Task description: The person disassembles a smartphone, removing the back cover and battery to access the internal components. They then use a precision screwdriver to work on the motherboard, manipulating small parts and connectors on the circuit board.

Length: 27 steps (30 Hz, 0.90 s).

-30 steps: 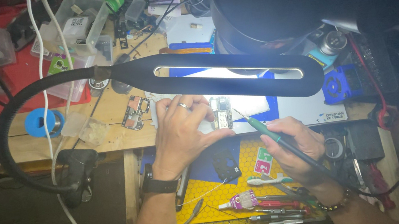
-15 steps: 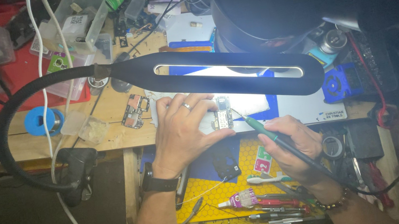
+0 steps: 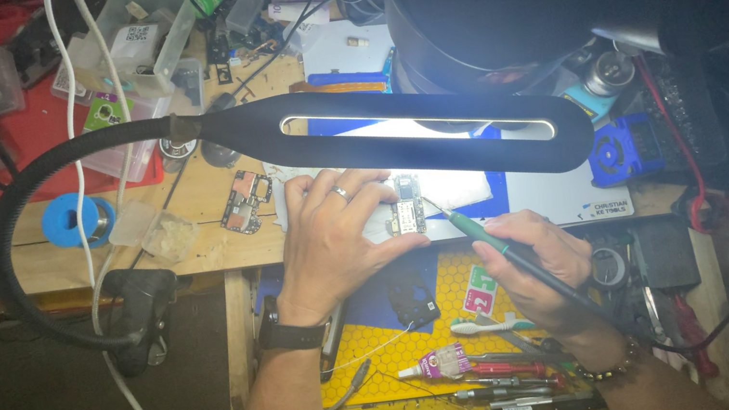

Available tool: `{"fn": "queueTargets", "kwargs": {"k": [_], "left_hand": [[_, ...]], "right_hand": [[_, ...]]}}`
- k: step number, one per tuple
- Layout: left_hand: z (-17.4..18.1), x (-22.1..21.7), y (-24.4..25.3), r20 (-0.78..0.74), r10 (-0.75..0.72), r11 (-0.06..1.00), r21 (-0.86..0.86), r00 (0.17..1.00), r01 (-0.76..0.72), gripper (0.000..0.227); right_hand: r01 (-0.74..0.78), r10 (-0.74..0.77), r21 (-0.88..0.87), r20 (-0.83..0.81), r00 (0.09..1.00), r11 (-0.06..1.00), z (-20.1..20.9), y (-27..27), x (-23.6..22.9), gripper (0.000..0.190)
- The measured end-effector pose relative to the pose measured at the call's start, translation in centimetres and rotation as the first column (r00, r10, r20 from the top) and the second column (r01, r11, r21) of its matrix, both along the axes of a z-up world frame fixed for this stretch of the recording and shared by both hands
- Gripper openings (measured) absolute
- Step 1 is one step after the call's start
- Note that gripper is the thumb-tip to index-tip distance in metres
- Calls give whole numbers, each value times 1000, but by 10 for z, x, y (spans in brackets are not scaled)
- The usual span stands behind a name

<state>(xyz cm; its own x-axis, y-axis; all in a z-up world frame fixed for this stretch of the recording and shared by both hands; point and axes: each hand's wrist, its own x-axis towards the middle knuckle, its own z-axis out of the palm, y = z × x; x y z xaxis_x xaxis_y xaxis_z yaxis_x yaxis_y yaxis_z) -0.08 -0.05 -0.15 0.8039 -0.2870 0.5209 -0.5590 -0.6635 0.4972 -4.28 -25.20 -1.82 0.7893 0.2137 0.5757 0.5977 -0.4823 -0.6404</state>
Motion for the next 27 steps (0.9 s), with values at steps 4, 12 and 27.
{"fn": "queueTargets", "kwargs": {"k": [4, 12, 27], "left_hand": [[0, 1, 0, -21, 0, 1000, 2, 1000, 0, 46], [0, 1, 0, 1, -1, 1000, 2, 1000, 1, 45], [1, 1, 0, -4, 0, 1000, 3, 1000, 0, 46]], "right_hand": [[6, -6, 3, 4, 1000, 1000, -3, 0, 2, 19], [-8, 8, -11, 25, 1000, 1000, 1, 1, 3, 18], [38, -38, -3, -31, 999, 999, 2, 2, 0, 19]]}}
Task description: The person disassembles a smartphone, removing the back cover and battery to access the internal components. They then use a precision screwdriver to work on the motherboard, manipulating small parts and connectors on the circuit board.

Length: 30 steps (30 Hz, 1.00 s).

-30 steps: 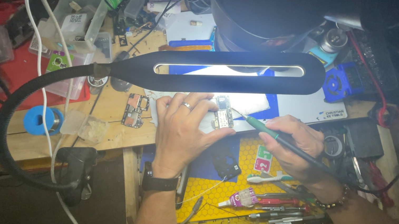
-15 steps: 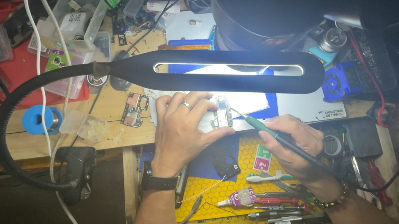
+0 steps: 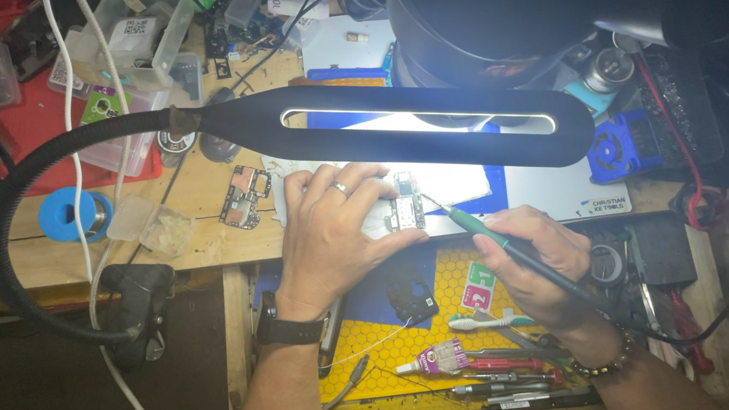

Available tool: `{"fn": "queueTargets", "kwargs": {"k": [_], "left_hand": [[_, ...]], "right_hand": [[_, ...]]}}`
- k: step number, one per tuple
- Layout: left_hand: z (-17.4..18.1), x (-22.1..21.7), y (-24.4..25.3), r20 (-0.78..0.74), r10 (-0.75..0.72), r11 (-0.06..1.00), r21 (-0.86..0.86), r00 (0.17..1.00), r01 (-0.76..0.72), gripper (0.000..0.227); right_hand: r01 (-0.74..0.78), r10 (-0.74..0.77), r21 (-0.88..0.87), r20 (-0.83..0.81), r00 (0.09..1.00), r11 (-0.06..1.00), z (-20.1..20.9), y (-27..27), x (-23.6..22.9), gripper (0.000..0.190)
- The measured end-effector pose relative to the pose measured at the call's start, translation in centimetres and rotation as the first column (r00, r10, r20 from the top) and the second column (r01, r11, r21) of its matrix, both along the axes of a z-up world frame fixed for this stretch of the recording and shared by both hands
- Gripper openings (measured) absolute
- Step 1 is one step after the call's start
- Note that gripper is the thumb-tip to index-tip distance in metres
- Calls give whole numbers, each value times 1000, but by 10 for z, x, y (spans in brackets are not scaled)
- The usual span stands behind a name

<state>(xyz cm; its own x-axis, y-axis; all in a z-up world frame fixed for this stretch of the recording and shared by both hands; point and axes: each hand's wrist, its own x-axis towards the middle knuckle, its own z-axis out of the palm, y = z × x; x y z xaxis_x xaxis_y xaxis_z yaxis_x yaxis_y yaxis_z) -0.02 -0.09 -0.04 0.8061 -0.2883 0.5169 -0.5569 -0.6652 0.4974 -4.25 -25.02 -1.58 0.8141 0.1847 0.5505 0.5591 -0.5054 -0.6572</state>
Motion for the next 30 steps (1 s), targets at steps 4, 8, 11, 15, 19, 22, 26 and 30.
{"fn": "queueTargets", "kwargs": {"k": [4, 8, 11, 15, 19, 22, 26, 30], "left_hand": [[0, 0, 0, -1, 4, 1000, 0, 1000, -4, 46], [1, -1, 1, -6, -7, 1000, -10, 1000, 7, 45], [2, -1, 2, -10, -12, 1000, -28, 1000, 12, 43], [3, -1, 2, -18, -15, 999, -32, 1000, 14, 42], [5, -2, 2, -28, -15, 999, -36, 999, 14, 42], [6, -2, 2, -26, -18, 999, -49, 1000, 16, 43], [4, -2, 2, -14, -11, 999, -48, 1000, 11, 39], [3, -2, 3, -5, -12, 999, -53, 1000, 11, 39]], "right_hand": [[-9, 10, -19, 34, 999, 1000, 2, 1, 0, 18], [-19, 19, 3, 10, 1000, 1000, 4, 1, -1, 17], [0, 1, 9, -17, 1000, 1000, 4, 1, 0, 17], [33, -32, 29, -36, 999, 999, 3, 2, -4, 17], [43, -42, 28, -33, 999, 999, 1, 3, -3, 17], [47, -46, 25, -55, 997, 999, 2, 3, -3, 16], [43, -40, 44, -63, 997, 998, 1, 3, -1, 16], [59, -58, 29, -56, 997, 998, 0, 1, -2, 15]]}}
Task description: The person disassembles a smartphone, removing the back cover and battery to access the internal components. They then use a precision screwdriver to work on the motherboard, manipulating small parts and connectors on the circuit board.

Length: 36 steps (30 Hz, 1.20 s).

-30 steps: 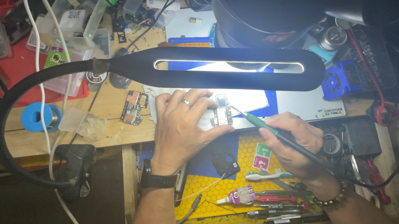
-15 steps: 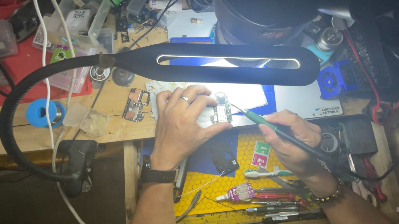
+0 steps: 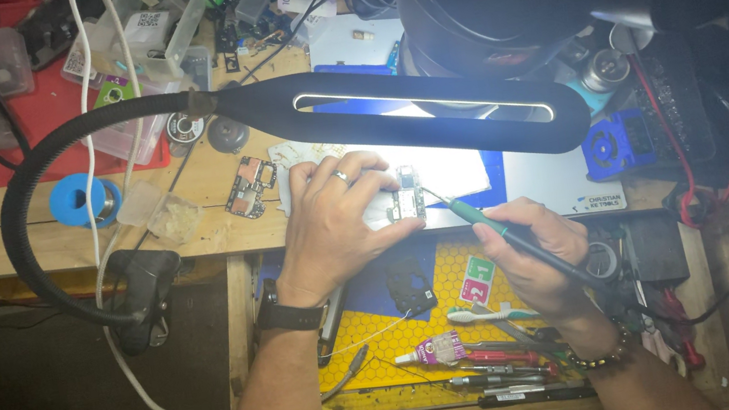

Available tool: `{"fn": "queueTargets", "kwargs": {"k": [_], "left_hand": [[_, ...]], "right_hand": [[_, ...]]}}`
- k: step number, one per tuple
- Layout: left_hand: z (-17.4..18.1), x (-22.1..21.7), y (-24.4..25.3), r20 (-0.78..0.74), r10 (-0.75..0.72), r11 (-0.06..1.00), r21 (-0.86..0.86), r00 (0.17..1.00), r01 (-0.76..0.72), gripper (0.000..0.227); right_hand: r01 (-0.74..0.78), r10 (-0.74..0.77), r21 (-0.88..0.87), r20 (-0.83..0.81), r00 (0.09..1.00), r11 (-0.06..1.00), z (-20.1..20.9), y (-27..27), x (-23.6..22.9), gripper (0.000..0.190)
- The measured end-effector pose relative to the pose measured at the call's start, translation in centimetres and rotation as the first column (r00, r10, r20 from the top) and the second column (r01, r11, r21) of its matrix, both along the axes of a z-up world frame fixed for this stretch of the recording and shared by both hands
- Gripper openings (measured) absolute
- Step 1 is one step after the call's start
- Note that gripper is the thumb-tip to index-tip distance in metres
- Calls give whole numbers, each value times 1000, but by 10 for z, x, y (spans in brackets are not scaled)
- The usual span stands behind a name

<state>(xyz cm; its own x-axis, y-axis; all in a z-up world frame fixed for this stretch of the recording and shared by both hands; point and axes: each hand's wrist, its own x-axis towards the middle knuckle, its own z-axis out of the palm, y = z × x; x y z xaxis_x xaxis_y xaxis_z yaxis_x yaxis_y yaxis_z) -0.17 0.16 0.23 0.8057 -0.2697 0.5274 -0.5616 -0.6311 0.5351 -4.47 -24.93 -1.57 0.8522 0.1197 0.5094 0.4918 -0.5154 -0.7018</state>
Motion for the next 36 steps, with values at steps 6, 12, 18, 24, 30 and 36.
{"fn": "queueTargets", "kwargs": {"k": [6, 12, 18, 24, 30, 36], "left_hand": [[0, 0, 0, -12, -1, 1000, 1, 1000, 1, 38], [0, 0, -1, -16, -1, 1000, -2, 1000, 1, 38], [0, -1, 0, -19, -2, 1000, -4, 1000, 2, 38], [0, -1, -1, -23, -2, 1000, -5, 1000, 2, 37], [1, -1, -1, -25, -4, 1000, -7, 1000, 4, 37], [-1, -1, 0, -20, -4, 1000, -2, 1000, 4, 37]], "right_hand": [[-36, 36, -2, 15, 999, 999, -1, -1, 3, 15], [-22, 22, -21, 25, 999, 1000, 2, 1, 0, 15], [-19, 20, -19, 21, 1000, 1000, 2, 2, 1, 15], [2, -2, -22, 12, 1000, 1000, 4, 3, -1, 15], [-12, 13, 9, -21, 1000, 1000, 5, 3, -2, 15], [-12, 12, 6, 12, 1000, 1000, -1, 1, 1, 15]]}}
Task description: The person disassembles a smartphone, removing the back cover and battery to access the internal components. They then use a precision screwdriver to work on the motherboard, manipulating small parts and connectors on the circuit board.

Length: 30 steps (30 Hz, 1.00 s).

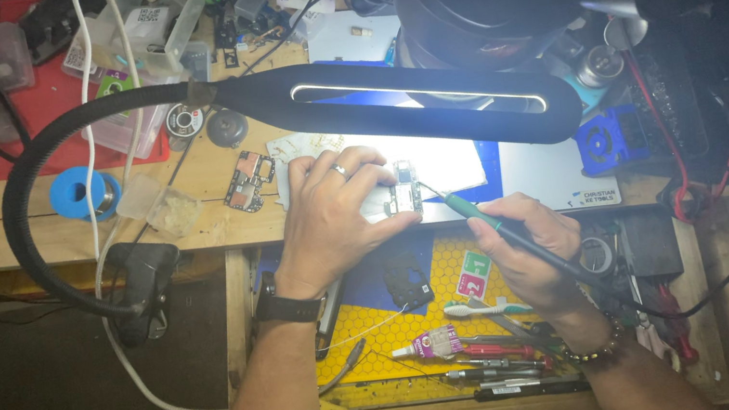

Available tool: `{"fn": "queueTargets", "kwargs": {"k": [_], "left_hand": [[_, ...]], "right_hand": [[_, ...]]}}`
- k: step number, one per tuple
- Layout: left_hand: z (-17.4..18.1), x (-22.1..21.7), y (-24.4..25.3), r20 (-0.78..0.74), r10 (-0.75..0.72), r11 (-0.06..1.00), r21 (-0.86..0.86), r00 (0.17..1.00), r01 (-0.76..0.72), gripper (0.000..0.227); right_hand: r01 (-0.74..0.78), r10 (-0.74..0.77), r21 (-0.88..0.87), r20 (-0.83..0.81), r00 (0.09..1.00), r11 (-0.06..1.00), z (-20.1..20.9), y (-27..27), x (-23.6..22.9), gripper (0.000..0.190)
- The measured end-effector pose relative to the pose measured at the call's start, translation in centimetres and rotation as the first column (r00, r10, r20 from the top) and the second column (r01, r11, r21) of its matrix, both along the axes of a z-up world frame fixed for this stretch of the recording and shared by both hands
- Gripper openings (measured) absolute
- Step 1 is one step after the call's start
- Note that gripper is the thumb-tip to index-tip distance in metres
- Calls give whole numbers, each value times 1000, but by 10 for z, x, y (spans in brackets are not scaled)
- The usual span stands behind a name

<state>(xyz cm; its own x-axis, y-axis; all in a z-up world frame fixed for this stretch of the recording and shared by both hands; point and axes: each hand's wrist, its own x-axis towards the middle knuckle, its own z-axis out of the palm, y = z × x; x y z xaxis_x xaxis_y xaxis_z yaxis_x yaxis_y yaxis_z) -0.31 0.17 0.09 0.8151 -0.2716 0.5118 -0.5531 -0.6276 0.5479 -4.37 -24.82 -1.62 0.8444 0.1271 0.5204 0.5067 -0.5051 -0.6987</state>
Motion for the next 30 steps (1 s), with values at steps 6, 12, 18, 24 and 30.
{"fn": "queueTargets", "kwargs": {"k": [6, 12, 18, 24, 30], "left_hand": [[3, -2, -1, 48, 6, 1000, 20, 999, -7, 36], [1, -4, -1, 125, 11, 997, 78, 992, -21, 36], [-1, -5, -1, 148, 9, 996, 88, 989, -23, 37], [-2, -5, -1, 132, 19, 996, 85, 991, -31, 37], [-6, -5, -1, 115, 12, 994, 102, 993, -24, 38]], "right_hand": [[22, -22, 7, -4, 1000, 1000, -2, 0, -1, 14], [28, -28, 6, -10, 1000, 1000, -3, -1, -3, 12], [34, -34, 7, -10, 999, 999, -8, -2, -2, 13], [39, -38, 26, -16, 999, 999, -11, -3, -1, 14], [-34, 34, 33, 1, 999, 999, -13, -5, 3, 13]]}}
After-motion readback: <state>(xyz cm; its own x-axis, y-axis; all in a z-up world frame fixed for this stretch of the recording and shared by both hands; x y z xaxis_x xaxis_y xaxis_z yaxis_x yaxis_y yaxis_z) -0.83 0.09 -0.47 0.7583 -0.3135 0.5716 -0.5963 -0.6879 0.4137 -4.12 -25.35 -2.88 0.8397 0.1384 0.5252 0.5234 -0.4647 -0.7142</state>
